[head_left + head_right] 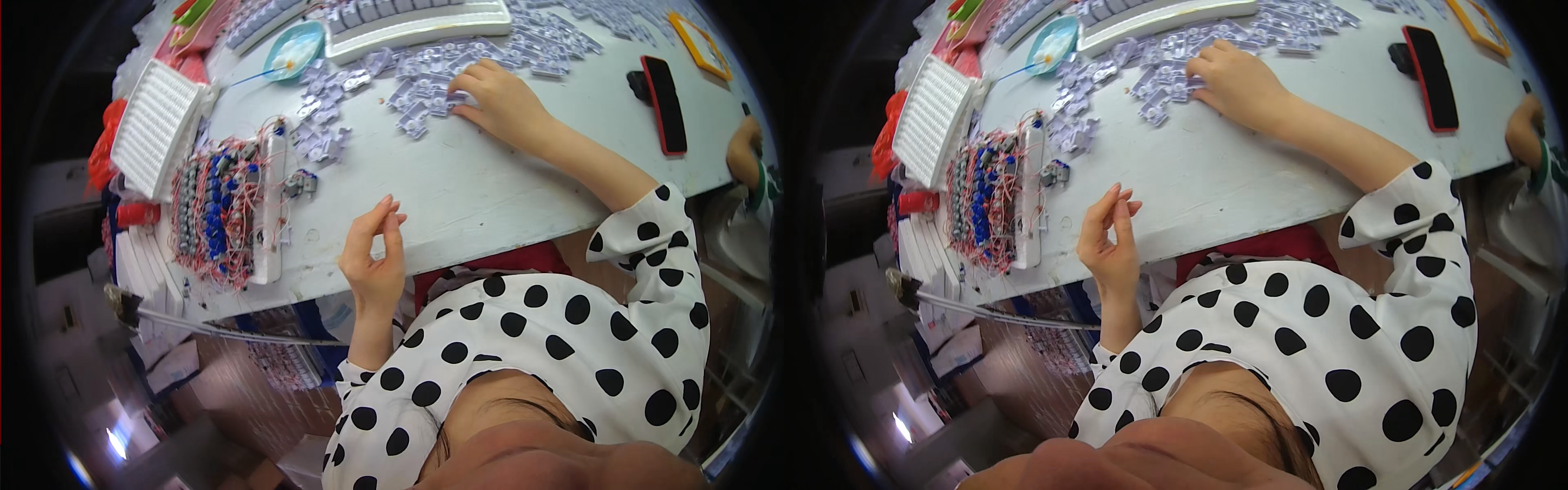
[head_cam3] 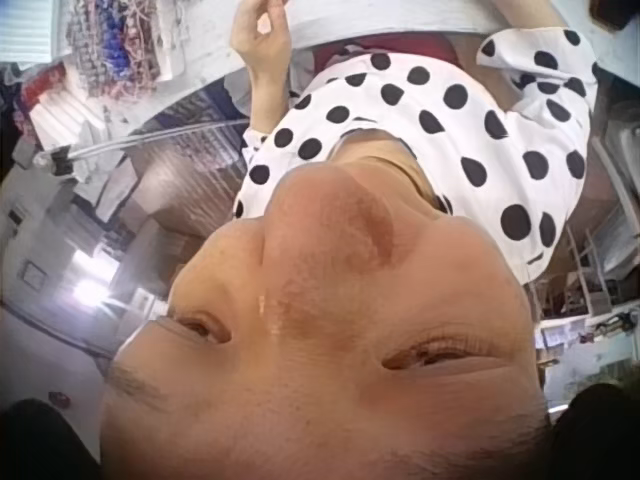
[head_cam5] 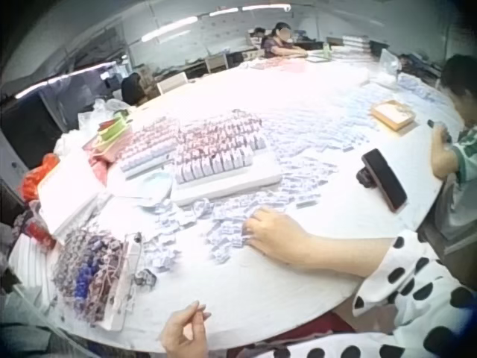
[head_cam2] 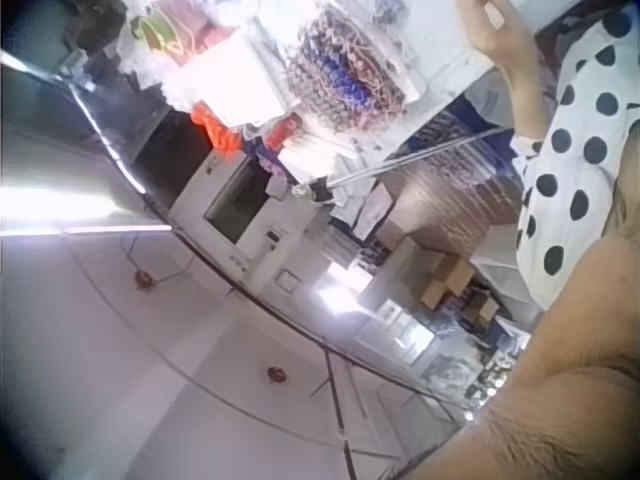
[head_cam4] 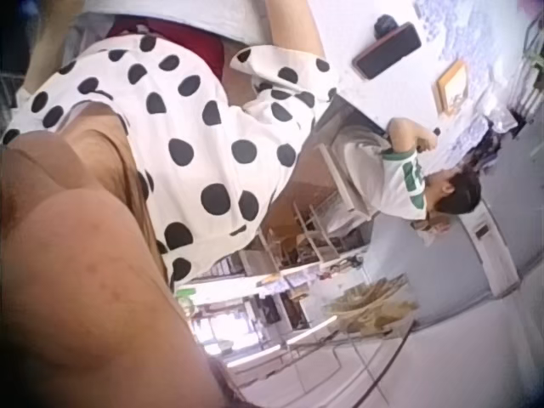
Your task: The person untangles and takes wired motor components from a bundle, fits the motors and wires into plastic casing pieces, presses the casings together, and places the assembled units onto a tray.
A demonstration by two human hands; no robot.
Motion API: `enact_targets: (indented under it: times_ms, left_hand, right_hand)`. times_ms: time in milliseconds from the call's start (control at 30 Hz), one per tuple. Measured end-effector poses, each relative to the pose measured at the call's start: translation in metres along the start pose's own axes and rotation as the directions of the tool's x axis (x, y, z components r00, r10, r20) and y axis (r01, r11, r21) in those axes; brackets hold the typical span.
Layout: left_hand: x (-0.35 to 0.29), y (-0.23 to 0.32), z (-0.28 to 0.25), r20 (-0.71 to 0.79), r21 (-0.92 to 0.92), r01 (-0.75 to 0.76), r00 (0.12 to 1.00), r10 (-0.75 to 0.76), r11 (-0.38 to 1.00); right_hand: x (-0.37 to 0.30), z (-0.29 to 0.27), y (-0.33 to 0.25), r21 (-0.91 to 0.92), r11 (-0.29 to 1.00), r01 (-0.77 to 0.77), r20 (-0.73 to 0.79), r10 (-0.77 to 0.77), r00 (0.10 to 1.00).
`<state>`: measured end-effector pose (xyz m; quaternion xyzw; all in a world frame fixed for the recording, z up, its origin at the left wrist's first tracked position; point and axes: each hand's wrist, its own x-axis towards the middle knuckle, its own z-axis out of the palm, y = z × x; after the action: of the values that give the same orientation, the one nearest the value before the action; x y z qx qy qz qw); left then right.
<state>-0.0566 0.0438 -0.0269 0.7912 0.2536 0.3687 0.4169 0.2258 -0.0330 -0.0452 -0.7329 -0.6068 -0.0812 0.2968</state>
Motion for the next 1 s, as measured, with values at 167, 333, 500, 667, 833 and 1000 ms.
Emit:
enact_targets:
  times_ms: [167, 333, 500, 667, 833, 1000]
  left_hand:
    - [0.000, -0.001, -0.026, -0.016, 0.136, -0.075, 0.997, 0.078, 0.988]
    - [0.006, -0.017, -0.078, -0.200, 0.261, -0.016, 0.977, 0.070, 0.965]
    - [0.022, -0.028, -0.126, -0.422, 0.342, 0.057, 0.901, 0.099, 0.938]
    - [0.040, -0.024, -0.126, -0.278, 0.535, -0.047, 0.933, 0.229, 0.844]
    - [0.043, -0.037, -0.097, -0.015, 0.683, -0.125, 0.983, 0.185, 0.720]
    - [0.064, -0.045, -0.115, -0.099, 0.772, -0.127, 0.944, 0.315, 0.623]
  right_hand:
    - [-0.019, -0.019, -0.011, 0.074, 0.981, -0.182, 0.113, 0.173, 0.978]
    - [-0.064, -0.059, -0.047, 0.165, 0.955, -0.245, 0.179, 0.216, 0.960]
    - [-0.088, -0.054, -0.063, 0.221, 0.923, -0.315, 0.199, 0.274, 0.941]
    - [-0.094, -0.059, -0.069, 0.216, 0.910, -0.353, 0.087, 0.343, 0.935]
    - [-0.096, -0.069, -0.078, 0.301, 0.881, -0.365, 0.040, 0.370, 0.928]
    - [-0.088, -0.089, -0.088, 0.226, 0.940, -0.256, 0.018, 0.259, 0.966]
